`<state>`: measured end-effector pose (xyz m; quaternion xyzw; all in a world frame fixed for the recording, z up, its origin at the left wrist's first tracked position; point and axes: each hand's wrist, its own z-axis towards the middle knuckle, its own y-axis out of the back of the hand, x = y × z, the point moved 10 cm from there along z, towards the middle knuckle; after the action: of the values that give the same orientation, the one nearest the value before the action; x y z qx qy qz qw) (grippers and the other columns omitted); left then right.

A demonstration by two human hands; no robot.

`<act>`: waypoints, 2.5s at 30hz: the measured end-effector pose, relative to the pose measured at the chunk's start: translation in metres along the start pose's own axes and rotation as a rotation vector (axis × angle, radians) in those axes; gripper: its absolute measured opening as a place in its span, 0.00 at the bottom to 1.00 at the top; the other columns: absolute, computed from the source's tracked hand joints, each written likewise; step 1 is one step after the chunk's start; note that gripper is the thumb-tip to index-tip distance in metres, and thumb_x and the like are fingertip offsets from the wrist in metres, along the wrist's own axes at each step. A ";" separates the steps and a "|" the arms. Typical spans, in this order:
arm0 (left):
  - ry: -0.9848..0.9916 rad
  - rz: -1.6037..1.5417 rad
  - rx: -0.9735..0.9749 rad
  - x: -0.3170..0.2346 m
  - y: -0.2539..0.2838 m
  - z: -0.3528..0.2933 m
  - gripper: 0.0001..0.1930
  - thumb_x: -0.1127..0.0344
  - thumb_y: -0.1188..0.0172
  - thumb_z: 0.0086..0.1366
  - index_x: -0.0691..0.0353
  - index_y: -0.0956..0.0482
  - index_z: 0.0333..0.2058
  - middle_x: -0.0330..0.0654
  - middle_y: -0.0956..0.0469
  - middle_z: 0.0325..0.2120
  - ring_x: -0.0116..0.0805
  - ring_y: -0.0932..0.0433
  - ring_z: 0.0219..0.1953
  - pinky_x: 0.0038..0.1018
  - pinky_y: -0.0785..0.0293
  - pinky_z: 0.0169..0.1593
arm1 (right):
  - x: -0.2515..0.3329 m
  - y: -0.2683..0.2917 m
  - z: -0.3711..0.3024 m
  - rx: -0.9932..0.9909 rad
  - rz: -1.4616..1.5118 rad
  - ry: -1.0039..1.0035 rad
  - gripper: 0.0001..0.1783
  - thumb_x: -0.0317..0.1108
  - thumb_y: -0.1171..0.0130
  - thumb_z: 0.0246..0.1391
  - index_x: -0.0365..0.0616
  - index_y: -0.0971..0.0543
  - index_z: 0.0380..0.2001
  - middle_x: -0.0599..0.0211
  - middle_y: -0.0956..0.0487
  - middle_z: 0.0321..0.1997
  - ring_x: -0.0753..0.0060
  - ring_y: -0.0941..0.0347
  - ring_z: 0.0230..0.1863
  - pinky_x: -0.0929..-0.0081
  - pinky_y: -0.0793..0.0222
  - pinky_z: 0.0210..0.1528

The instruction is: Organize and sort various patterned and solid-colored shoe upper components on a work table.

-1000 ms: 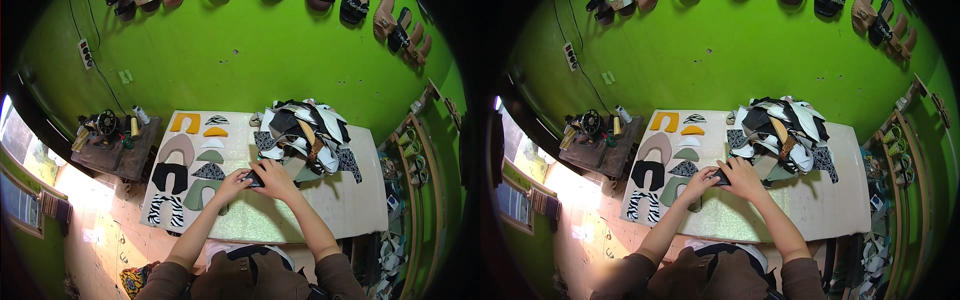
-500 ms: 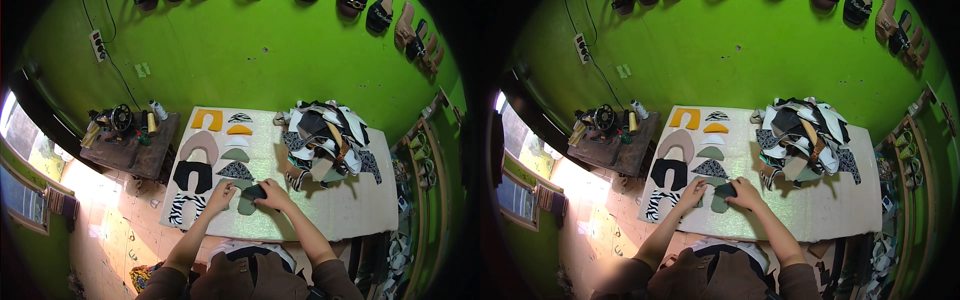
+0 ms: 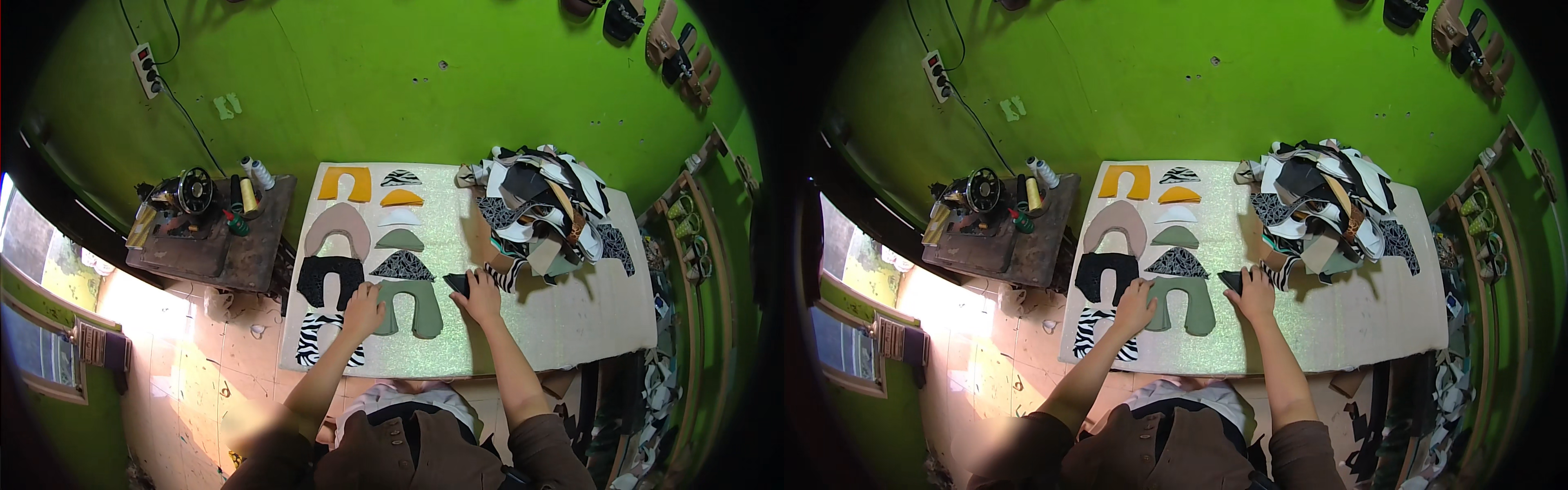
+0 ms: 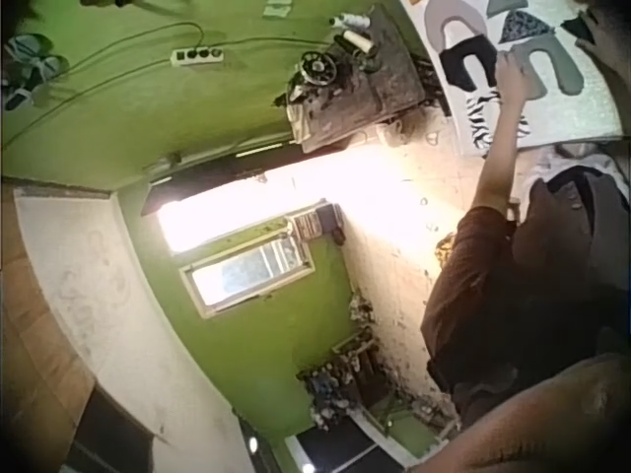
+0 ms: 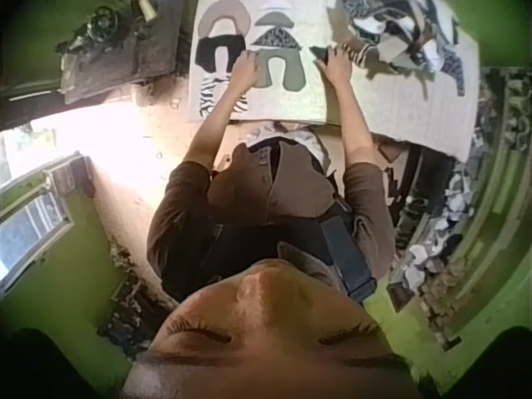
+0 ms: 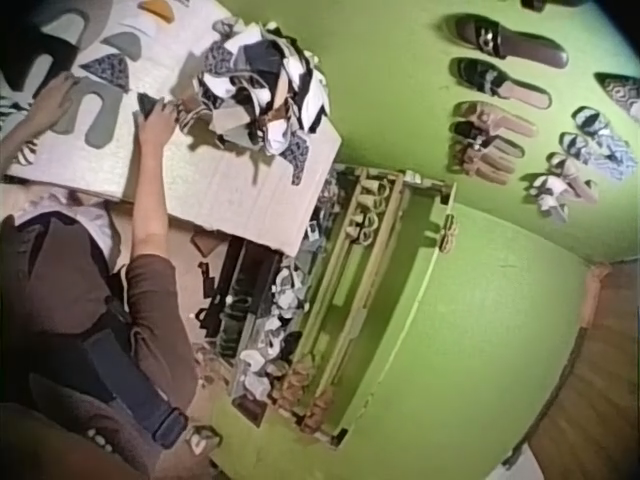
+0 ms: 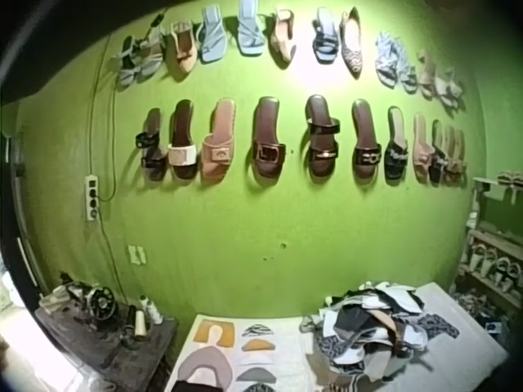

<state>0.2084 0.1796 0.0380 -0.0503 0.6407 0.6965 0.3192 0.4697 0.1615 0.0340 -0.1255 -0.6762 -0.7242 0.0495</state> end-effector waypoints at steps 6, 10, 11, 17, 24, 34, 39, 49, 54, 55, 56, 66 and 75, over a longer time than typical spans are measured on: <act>-0.038 0.020 0.052 0.005 -0.005 0.007 0.26 0.61 0.41 0.54 0.65 0.33 0.51 0.50 0.33 0.47 0.48 0.31 0.48 0.37 0.32 0.49 | 0.050 0.024 -0.011 -0.263 0.156 0.134 0.23 0.43 0.43 0.48 0.38 0.27 0.43 0.52 0.29 0.46 0.51 0.33 0.48 0.60 0.36 0.50; -0.103 0.046 0.079 -0.005 -0.010 0.017 0.29 0.58 0.40 0.53 0.67 0.34 0.51 0.52 0.34 0.50 0.49 0.32 0.50 0.36 0.34 0.52 | 0.088 0.011 -0.013 -0.190 0.184 0.210 0.23 0.43 0.41 0.47 0.39 0.27 0.44 0.53 0.29 0.45 0.53 0.33 0.48 0.62 0.35 0.48; -0.104 0.060 0.102 -0.006 -0.013 0.018 0.30 0.57 0.40 0.53 0.68 0.34 0.51 0.53 0.34 0.50 0.48 0.33 0.51 0.36 0.34 0.53 | 0.097 0.007 -0.012 -0.143 0.191 0.224 0.24 0.43 0.41 0.46 0.39 0.27 0.44 0.53 0.29 0.45 0.53 0.33 0.48 0.62 0.35 0.48; -0.047 0.075 0.206 -0.013 -0.028 0.025 0.31 0.57 0.39 0.52 0.70 0.34 0.51 0.56 0.34 0.50 0.51 0.33 0.51 0.36 0.34 0.54 | 0.100 -0.024 -0.006 -0.017 0.113 0.102 0.33 0.41 0.36 0.40 0.40 0.33 0.50 0.51 0.33 0.47 0.49 0.34 0.47 0.63 0.31 0.44; 0.018 0.095 0.222 -0.007 -0.038 0.026 0.29 0.61 0.39 0.51 0.68 0.34 0.50 0.52 0.33 0.46 0.48 0.31 0.47 0.35 0.29 0.48 | 0.109 -0.032 -0.008 -0.049 0.136 0.040 0.31 0.34 0.39 0.41 0.40 0.34 0.51 0.45 0.35 0.48 0.46 0.35 0.46 0.62 0.30 0.44; 0.026 0.096 0.213 -0.011 -0.047 0.008 0.25 0.66 0.38 0.49 0.69 0.32 0.46 0.52 0.34 0.41 0.50 0.31 0.43 0.37 0.29 0.45 | 0.109 -0.036 -0.025 0.016 0.156 0.035 0.29 0.31 0.41 0.41 0.39 0.33 0.50 0.47 0.35 0.47 0.44 0.35 0.44 0.58 0.33 0.44; 0.055 0.137 0.210 -0.020 -0.048 -0.012 0.24 0.66 0.37 0.47 0.71 0.32 0.42 0.53 0.34 0.39 0.51 0.31 0.42 0.37 0.31 0.46 | 0.111 -0.032 -0.045 -0.042 0.156 0.067 0.27 0.31 0.41 0.40 0.39 0.32 0.48 0.48 0.34 0.44 0.45 0.35 0.42 0.60 0.32 0.43; -0.015 0.110 0.212 -0.028 -0.038 -0.047 0.23 0.66 0.37 0.47 0.71 0.32 0.41 0.53 0.33 0.38 0.51 0.31 0.41 0.38 0.31 0.45 | 0.118 -0.027 -0.087 -0.103 0.165 0.074 0.28 0.30 0.41 0.39 0.39 0.32 0.48 0.49 0.34 0.45 0.46 0.35 0.42 0.60 0.31 0.41; 0.011 0.060 0.250 -0.023 -0.039 -0.063 0.25 0.64 0.37 0.47 0.70 0.32 0.43 0.53 0.34 0.40 0.50 0.33 0.45 0.39 0.35 0.50 | 0.120 -0.028 -0.103 -0.105 0.184 0.032 0.28 0.30 0.41 0.38 0.39 0.31 0.48 0.48 0.33 0.47 0.46 0.35 0.44 0.59 0.32 0.43; 0.004 0.060 0.248 -0.025 -0.037 -0.065 0.25 0.64 0.37 0.47 0.70 0.32 0.43 0.53 0.34 0.40 0.50 0.33 0.45 0.39 0.35 0.50 | 0.120 -0.029 -0.105 -0.111 0.183 0.029 0.28 0.30 0.41 0.38 0.39 0.31 0.48 0.48 0.33 0.47 0.46 0.35 0.44 0.59 0.32 0.43; -0.023 0.069 0.196 -0.029 -0.032 -0.067 0.27 0.62 0.38 0.49 0.70 0.33 0.46 0.54 0.35 0.44 0.51 0.34 0.48 0.39 0.36 0.52 | 0.122 -0.025 -0.107 -0.163 0.163 0.056 0.28 0.32 0.42 0.40 0.40 0.31 0.49 0.48 0.34 0.50 0.46 0.35 0.47 0.58 0.34 0.47; -0.234 0.183 0.075 -0.032 -0.038 -0.088 0.29 0.53 0.49 0.60 0.63 0.37 0.57 0.53 0.43 0.59 0.51 0.43 0.60 0.44 0.44 0.60 | 0.136 -0.047 -0.121 -0.166 0.048 0.139 0.28 0.42 0.51 0.52 0.43 0.34 0.55 0.53 0.40 0.62 0.49 0.46 0.63 0.50 0.49 0.60; -0.283 0.124 0.034 -0.076 -0.030 -0.035 0.26 0.57 0.48 0.58 0.61 0.34 0.54 0.51 0.38 0.56 0.45 0.40 0.59 0.39 0.44 0.60 | 0.066 0.002 -0.077 -0.289 0.167 -0.018 0.29 0.37 0.47 0.47 0.40 0.34 0.54 0.42 0.38 0.57 0.41 0.45 0.60 0.50 0.50 0.61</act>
<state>0.2720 0.1175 0.0430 0.0935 0.6029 0.7042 0.3632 0.3977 0.0917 0.0481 -0.1936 -0.5526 -0.8062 0.0848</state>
